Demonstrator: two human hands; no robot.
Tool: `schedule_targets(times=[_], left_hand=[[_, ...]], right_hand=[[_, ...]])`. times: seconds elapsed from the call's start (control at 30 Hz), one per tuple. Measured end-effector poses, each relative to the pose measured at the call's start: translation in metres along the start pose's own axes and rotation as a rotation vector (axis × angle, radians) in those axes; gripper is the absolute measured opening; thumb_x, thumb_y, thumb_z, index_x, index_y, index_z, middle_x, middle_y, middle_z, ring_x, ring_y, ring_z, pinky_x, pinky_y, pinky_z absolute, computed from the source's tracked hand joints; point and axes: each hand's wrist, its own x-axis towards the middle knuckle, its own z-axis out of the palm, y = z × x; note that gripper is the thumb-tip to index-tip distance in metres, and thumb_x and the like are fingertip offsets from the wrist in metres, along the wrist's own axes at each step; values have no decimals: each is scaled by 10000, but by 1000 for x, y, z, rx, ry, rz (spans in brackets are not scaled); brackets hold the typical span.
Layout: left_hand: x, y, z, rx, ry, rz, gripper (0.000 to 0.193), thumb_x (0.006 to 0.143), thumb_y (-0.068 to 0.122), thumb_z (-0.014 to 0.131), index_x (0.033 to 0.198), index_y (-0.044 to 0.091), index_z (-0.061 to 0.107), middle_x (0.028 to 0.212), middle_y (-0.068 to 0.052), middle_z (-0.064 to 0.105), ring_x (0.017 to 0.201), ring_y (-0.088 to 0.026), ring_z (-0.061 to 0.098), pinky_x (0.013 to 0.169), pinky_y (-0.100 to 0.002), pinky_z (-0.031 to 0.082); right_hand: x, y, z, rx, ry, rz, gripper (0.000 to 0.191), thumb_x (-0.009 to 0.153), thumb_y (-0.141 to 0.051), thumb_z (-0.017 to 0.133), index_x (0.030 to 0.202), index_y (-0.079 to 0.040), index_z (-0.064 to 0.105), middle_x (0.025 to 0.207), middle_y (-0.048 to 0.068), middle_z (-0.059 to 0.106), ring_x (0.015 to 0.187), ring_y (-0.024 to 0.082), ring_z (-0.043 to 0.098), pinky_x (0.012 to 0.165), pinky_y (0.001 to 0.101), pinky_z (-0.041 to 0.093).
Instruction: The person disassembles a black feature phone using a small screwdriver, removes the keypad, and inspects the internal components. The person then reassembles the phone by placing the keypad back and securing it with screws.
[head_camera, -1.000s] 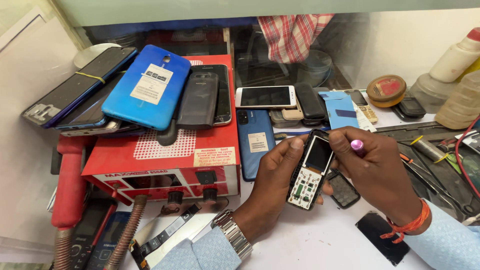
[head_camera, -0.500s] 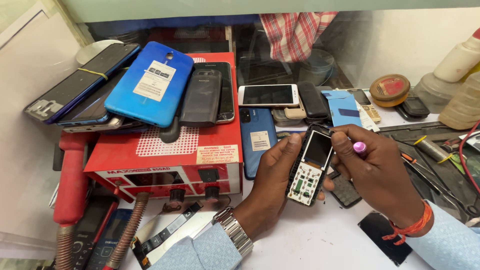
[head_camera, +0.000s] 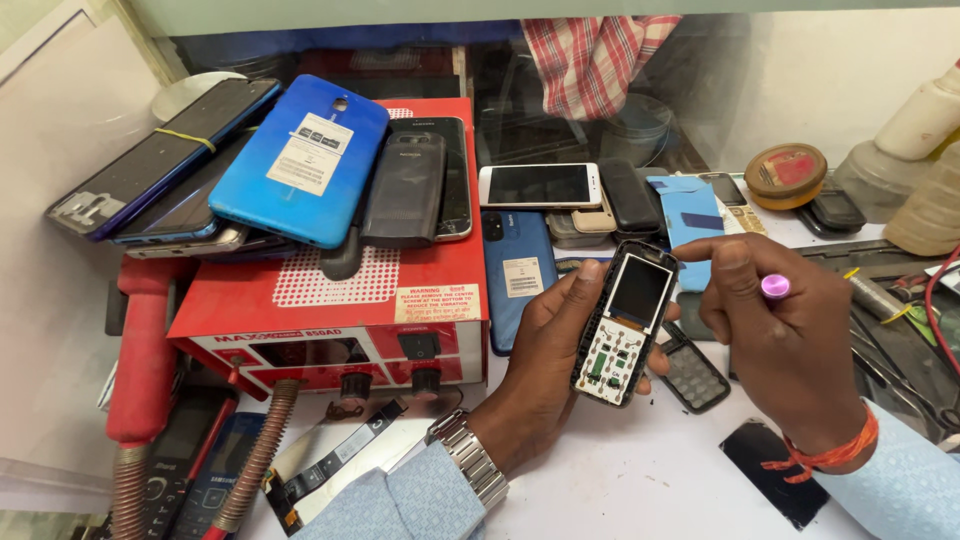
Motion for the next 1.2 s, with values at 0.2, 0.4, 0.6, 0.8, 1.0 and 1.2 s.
schedule_targets(times=[0.2,0.4,0.6,0.8,1.0,1.2], left_hand=[[2,-2,0,34,27,-12,588,1078,531,363,1333,44,571,1072,-152,737,749,-136,736,590,-258,626],[1,-3,-3,42,32,19,585,1089,534,384,1315,40,600,1055,-150,735,750,-114,721,596,-234,612],[1,-4,-4,22,101,31,604,1041,563,428,1301,46,601,1096,-110,724,779,-114,717,601,-242,608],[3,-4,-3,86,211,60,610,1035,500,518,1318,-40,549,1054,-144,665,905,-173,721,682,-325,656],[6,-3,2,144,406,151,755,912,344,655,1497,104,243,1355,-149,527,1140,-212,677,784,-330,673],[8,-1,1,135,406,211,563,989,232,535,1483,114,292,1329,-113,536,1177,-161,660,807,-319,621]], right_hand=[[-1,1,0,6,4,0,387,1082,-308,523,1067,25,720,533,-21,455,477,38,376,419,247,261],[-5,2,2,-54,10,-73,311,1025,-253,663,1135,31,724,644,-51,520,593,6,431,493,199,348],[-4,-2,1,-139,-49,-54,329,947,-210,728,1206,-7,732,692,-16,588,591,15,430,486,209,337],[-4,-5,6,-154,-103,-14,373,858,-219,767,1181,-35,737,712,-31,687,543,12,461,446,207,352],[-10,-4,1,-278,-188,-110,444,696,-263,899,1068,-45,794,567,25,619,484,71,409,432,266,305],[-10,4,8,-249,-81,-127,311,831,-249,816,1001,3,749,602,-11,592,530,43,431,443,242,342]])
